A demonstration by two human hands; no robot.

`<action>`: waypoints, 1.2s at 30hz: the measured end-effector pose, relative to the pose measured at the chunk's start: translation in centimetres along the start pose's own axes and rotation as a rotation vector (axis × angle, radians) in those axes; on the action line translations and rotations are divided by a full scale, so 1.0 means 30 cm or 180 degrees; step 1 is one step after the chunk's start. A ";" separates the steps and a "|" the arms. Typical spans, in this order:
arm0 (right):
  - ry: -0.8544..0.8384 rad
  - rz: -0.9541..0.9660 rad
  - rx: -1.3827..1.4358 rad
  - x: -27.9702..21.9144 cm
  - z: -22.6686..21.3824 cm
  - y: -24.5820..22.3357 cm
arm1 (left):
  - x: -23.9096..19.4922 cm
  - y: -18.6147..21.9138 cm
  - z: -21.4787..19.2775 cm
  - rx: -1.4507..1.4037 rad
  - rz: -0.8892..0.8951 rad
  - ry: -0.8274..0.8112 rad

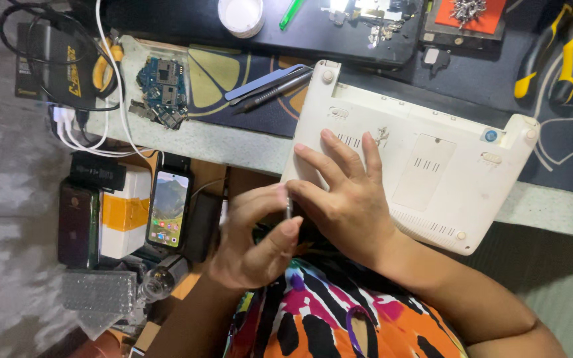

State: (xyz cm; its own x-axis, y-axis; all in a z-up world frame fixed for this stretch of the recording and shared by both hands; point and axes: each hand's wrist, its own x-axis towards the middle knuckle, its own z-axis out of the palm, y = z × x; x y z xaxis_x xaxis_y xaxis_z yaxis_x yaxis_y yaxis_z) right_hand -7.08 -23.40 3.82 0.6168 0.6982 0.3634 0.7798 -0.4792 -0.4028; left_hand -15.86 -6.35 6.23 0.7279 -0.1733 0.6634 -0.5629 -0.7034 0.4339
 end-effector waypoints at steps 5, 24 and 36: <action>0.0024 0.0010 0.0085 0.002 0.013 0.009 | -0.050 -0.022 0.004 -0.0272 -0.0066 -0.0302; -0.0095 0.0157 0.0064 0.000 0.007 0.009 | -0.085 -0.062 0.009 -0.0141 -0.0078 0.0132; -0.0106 0.0134 0.0122 -0.002 0.005 0.014 | -0.058 -0.069 -0.007 -0.0298 -0.0226 -0.0046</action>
State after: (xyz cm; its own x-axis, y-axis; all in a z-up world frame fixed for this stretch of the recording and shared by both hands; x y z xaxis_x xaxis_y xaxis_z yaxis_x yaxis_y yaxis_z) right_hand -6.81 -23.56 3.49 0.6445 0.6955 0.3176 0.7483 -0.4882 -0.4492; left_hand -16.05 -4.45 4.31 0.7725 -0.1357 0.6203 -0.5433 -0.6470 0.5351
